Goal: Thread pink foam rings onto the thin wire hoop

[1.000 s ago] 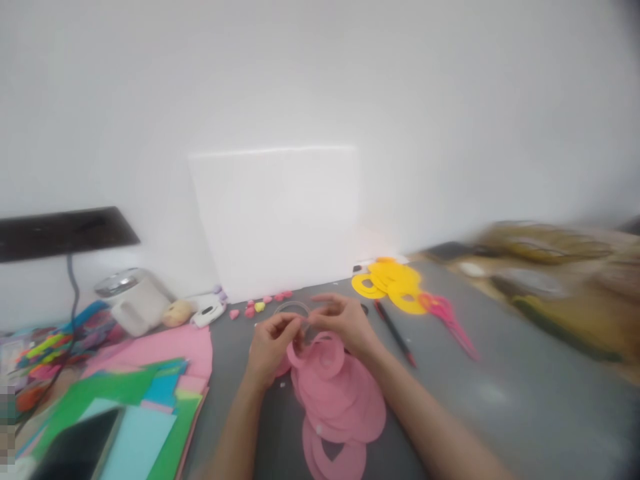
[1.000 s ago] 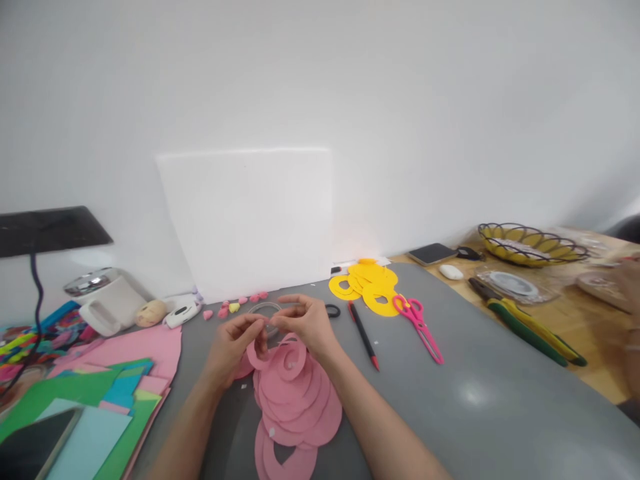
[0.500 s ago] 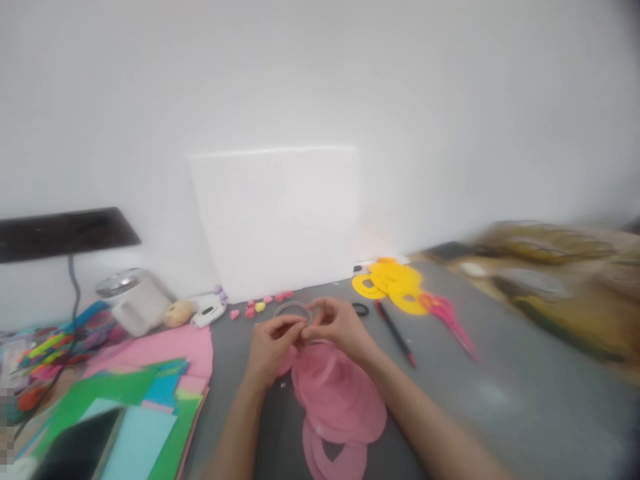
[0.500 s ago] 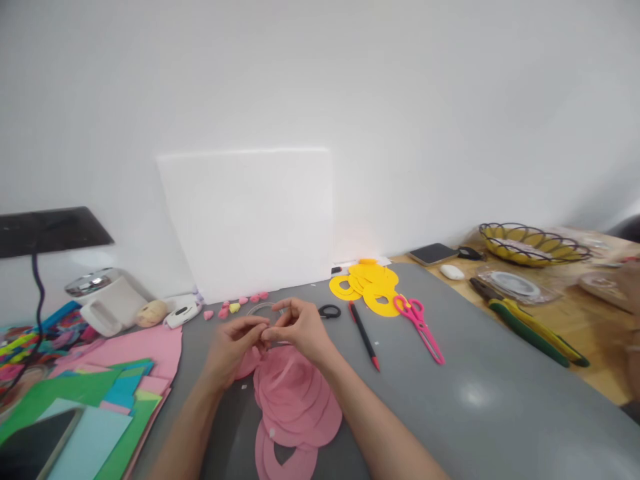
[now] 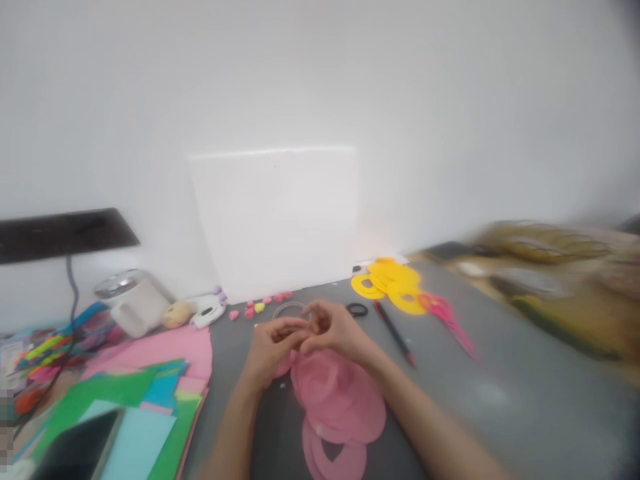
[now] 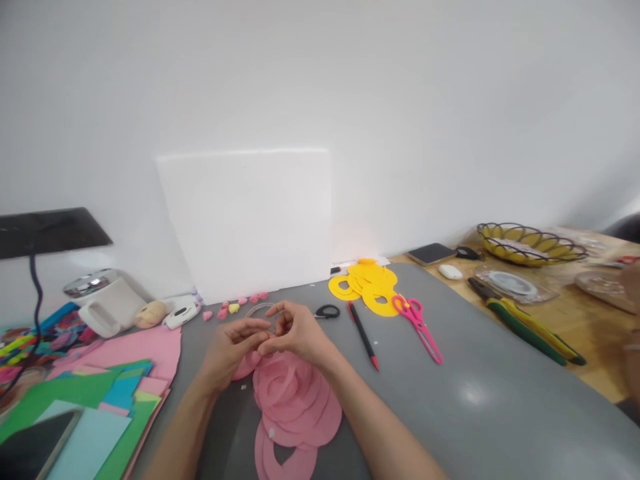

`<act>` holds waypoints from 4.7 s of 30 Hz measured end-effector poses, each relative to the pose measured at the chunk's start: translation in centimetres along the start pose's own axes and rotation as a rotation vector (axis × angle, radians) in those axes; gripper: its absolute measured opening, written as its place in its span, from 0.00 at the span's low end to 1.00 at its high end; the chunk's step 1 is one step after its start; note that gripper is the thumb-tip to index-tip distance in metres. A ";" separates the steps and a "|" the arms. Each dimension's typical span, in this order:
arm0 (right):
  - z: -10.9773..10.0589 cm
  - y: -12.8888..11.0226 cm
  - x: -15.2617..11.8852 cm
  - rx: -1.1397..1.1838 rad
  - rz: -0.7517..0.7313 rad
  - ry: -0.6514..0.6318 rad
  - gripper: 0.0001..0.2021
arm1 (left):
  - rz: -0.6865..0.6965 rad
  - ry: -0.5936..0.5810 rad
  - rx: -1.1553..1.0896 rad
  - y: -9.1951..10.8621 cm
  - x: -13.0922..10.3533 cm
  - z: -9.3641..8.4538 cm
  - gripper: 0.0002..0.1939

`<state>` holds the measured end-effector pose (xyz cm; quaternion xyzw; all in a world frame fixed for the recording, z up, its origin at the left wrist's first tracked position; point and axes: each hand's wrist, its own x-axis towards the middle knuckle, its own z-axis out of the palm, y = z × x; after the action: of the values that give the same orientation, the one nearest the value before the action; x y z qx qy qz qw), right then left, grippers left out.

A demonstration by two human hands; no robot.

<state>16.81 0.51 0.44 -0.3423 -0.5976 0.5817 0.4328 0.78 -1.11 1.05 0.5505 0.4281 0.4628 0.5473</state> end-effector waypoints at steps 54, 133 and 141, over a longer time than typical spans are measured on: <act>-0.3 -1.1 0.3 0.071 -0.095 0.422 0.10 | -0.080 0.089 -0.222 0.4 0.1 0.7 0.13; -0.7 -0.8 0.4 0.200 -0.003 0.385 0.12 | -0.032 0.034 -0.364 0.0 0.2 0.4 0.12; -0.8 -1.1 0.5 0.308 0.056 0.342 0.11 | -0.039 0.053 -0.405 -0.1 0.2 0.2 0.12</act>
<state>17.51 1.18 1.53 -0.3822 -0.4100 0.6115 0.5585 0.99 -0.98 0.99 0.4081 0.3513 0.5431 0.6443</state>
